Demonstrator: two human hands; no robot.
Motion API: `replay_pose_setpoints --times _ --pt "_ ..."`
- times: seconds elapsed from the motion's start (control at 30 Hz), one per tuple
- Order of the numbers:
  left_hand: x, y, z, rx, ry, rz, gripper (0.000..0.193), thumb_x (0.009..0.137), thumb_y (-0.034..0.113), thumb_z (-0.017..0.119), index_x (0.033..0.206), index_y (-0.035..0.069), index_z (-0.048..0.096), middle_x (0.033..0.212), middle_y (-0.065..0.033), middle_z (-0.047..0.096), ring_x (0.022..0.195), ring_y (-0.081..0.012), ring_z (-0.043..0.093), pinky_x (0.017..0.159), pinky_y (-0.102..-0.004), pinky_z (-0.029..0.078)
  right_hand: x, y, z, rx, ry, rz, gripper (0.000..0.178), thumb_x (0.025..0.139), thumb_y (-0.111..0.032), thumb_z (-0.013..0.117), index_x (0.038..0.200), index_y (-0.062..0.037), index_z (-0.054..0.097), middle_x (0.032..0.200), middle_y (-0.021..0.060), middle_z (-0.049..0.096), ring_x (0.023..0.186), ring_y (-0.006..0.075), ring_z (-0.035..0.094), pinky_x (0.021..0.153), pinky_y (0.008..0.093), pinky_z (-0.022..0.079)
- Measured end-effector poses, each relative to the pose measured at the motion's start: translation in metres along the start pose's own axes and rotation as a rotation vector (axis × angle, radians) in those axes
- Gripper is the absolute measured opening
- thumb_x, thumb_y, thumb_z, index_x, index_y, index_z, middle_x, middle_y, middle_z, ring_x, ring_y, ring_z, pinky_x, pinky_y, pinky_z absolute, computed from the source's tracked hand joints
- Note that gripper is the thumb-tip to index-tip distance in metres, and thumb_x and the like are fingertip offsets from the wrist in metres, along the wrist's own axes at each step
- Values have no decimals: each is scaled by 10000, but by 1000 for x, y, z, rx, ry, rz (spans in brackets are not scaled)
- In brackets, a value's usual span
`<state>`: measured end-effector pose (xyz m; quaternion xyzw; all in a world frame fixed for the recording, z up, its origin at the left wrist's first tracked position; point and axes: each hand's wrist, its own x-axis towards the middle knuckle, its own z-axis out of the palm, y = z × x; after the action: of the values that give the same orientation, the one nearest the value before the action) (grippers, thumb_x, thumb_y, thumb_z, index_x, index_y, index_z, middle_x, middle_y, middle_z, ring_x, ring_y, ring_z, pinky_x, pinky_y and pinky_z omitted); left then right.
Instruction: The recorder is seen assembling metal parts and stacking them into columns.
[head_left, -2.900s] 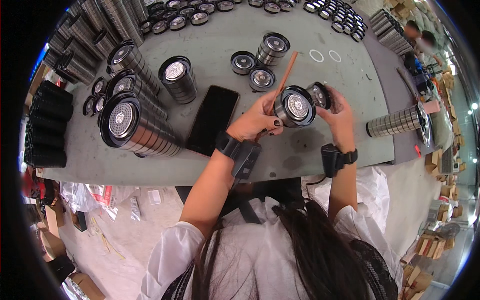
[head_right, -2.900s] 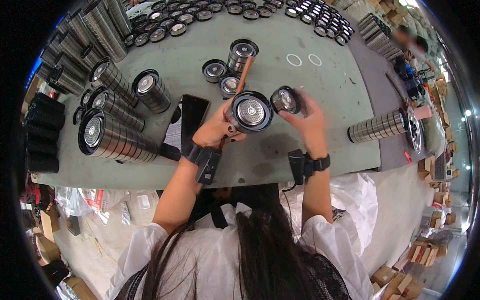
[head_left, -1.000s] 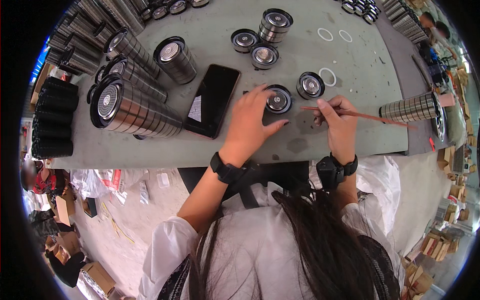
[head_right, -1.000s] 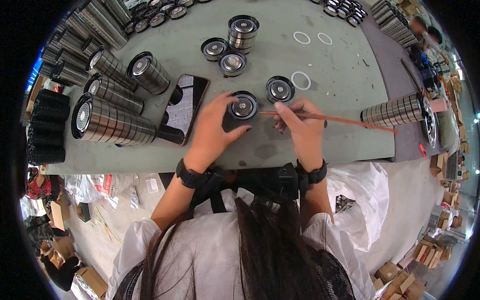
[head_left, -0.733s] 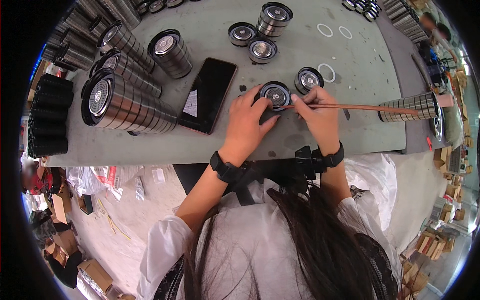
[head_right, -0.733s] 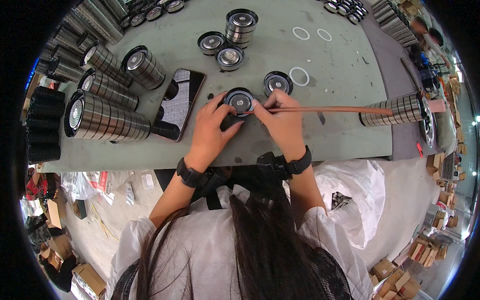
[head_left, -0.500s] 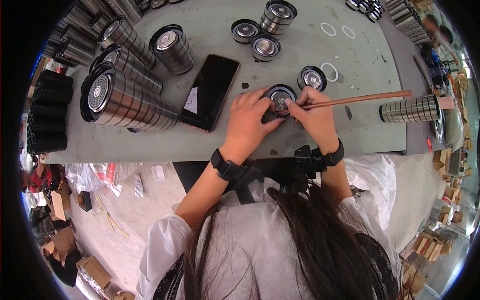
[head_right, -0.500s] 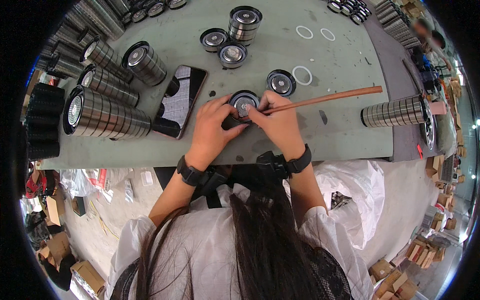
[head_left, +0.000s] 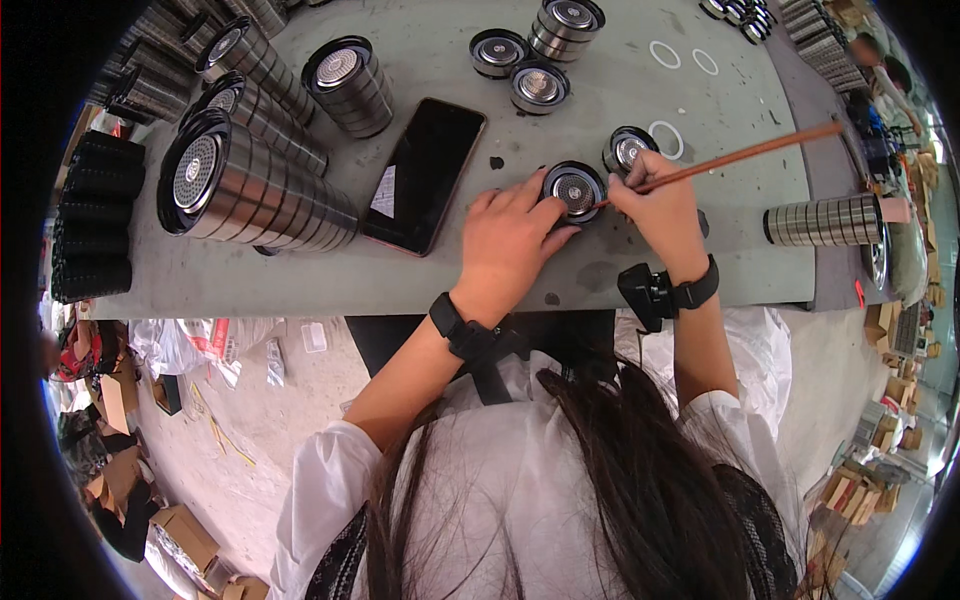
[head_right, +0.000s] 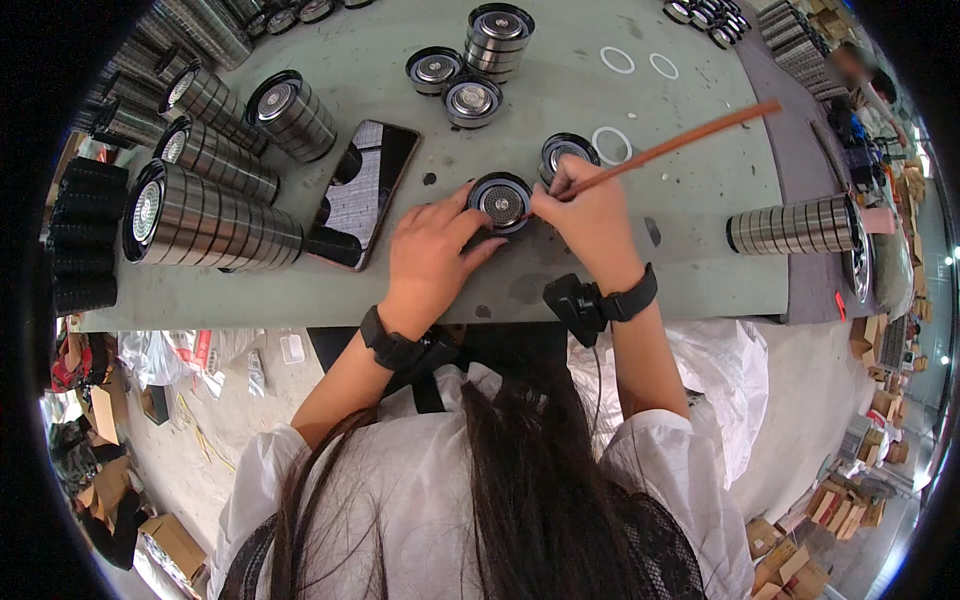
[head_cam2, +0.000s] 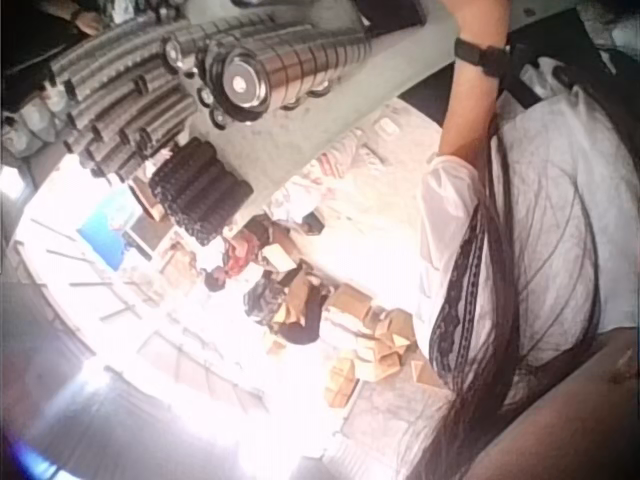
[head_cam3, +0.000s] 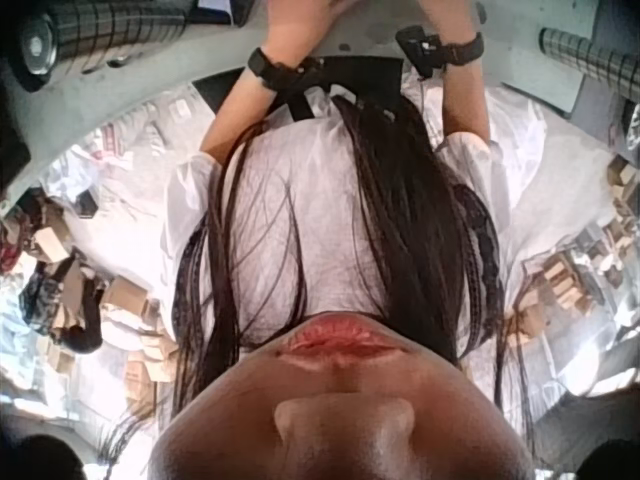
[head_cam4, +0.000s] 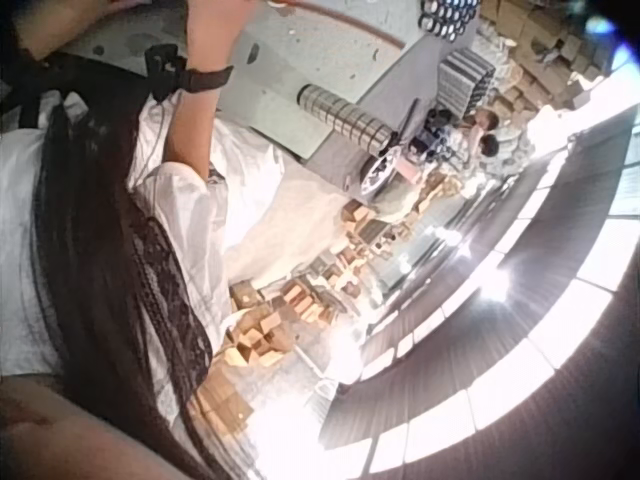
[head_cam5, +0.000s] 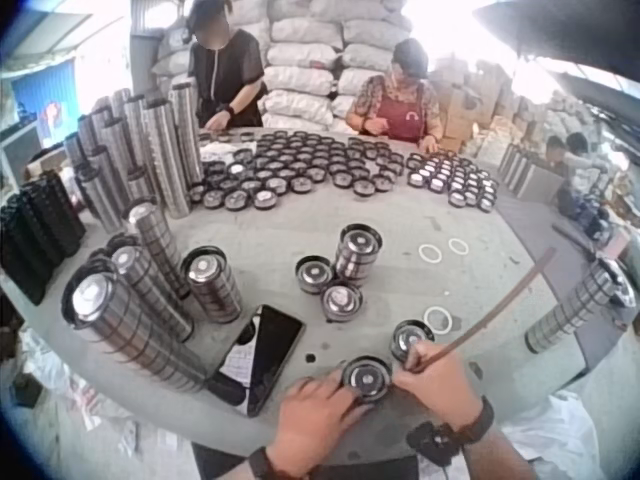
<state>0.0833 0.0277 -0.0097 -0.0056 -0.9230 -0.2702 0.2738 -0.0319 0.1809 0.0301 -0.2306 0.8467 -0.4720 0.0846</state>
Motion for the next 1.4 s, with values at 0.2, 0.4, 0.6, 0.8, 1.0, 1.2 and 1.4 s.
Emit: replay_pose_setpoints --times 0.2,0.4,0.6,0.8,1.0,1.2,1.4 --pt "1 0 -2 -14 -5 -11 279 677 247 757 867 90 626 1139 -121 613 969 -261 597 797 -378 445 13 -4 4 -143 30 -175 286 724 -127 684 657 -5 435 562 100 457 498 201 434 487 314 357" --pt "1 -1 0 -54 -10 -18 268 673 227 758 861 93 622 1149 -115 607 979 -268 587 818 -384 433 17 -10 11 -186 55 -231 288 745 -141 685 679 -11 436 568 95 472 505 213 450 493 323 368" --pt "1 -4 2 -78 -10 -20 270 671 218 760 851 90 605 1172 -110 587 1009 -269 565 837 -394 418 25 -11 17 -155 45 -240 279 756 -139 683 686 -8 447 567 90 466 507 177 440 494 308 365" --pt "1 -5 -2 -123 -46 -38 286 676 208 756 880 91 594 1179 -89 580 1059 -266 534 870 -396 397 24 -12 18 -157 36 -221 262 748 -117 675 682 -3 448 560 75 440 514 143 410 486 299 353" --pt "0 -1 -1 -113 -36 -67 288 670 203 753 870 98 576 1184 -85 578 1069 -262 531 871 -393 394 25 -2 8 -103 -12 -168 253 713 -76 660 658 -3 424 557 65 421 516 125 395 480 287 338" --pt "-1 0 0 -118 -12 -90 285 663 192 751 851 105 557 1233 -87 562 1082 -258 530 874 -390 393 6 -13 0 -169 -84 -129 258 704 -66 660 643 -9 417 548 45 402 518 104 378 476 277 319" --pt "0 -1 -1 -136 -45 -90 284 667 198 748 855 102 558 1258 -78 551 1093 -256 528 878 -392 391 -2 -20 10 -34 -147 3 262 701 -85 677 640 -8 434 530 44 402 509 99 379 468 278 313"
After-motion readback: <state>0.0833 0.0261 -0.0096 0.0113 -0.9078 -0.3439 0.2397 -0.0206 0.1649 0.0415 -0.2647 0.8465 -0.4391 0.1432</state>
